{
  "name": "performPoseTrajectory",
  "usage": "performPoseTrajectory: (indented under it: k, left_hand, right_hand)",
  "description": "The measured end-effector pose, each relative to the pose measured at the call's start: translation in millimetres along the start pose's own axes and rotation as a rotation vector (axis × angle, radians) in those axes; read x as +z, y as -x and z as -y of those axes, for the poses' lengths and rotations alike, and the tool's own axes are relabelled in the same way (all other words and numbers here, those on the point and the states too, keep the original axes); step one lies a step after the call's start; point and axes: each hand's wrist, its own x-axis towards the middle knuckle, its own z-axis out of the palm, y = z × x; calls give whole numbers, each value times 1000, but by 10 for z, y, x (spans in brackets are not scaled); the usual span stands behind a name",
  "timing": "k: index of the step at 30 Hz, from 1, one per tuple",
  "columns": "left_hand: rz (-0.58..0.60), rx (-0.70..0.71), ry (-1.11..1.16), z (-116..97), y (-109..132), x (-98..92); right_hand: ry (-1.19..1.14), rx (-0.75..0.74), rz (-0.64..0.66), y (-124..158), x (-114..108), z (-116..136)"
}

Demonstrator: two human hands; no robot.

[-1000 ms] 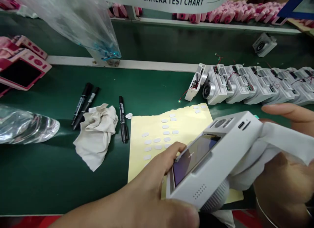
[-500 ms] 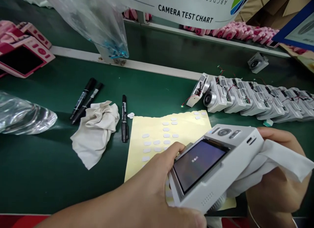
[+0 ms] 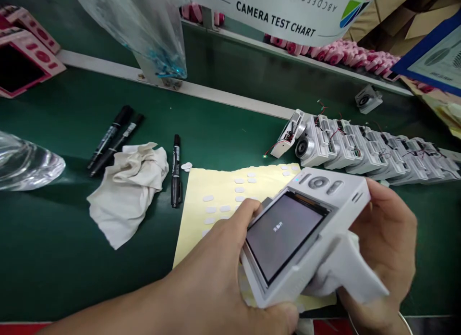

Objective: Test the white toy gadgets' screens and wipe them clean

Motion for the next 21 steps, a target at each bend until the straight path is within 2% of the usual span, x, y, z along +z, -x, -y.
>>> performPoseTrajectory:
  k: [4,9,12,15,18,21]
  left_hand:
    - [-83,66,-46,28,-41,38]
    - [-133,114,-127,62,-58,53]
    - [-105,105,-156,59,-58,65]
    - [-74,38,-127,29,-57,84]
    - [-77,9,-93,-21,-58,51]
    - [-32,21,-74,-67,-70,-86]
  right_hand:
    - [-54,22,39,66,152,95]
    - [-134,21,29,28,142,97]
    - [-172,-11,77,9,123,49]
    - [-177,10,138,20,144,22]
    - [-106,-22,70,0,131,15]
    - [16,-57,1,-62,6,-8]
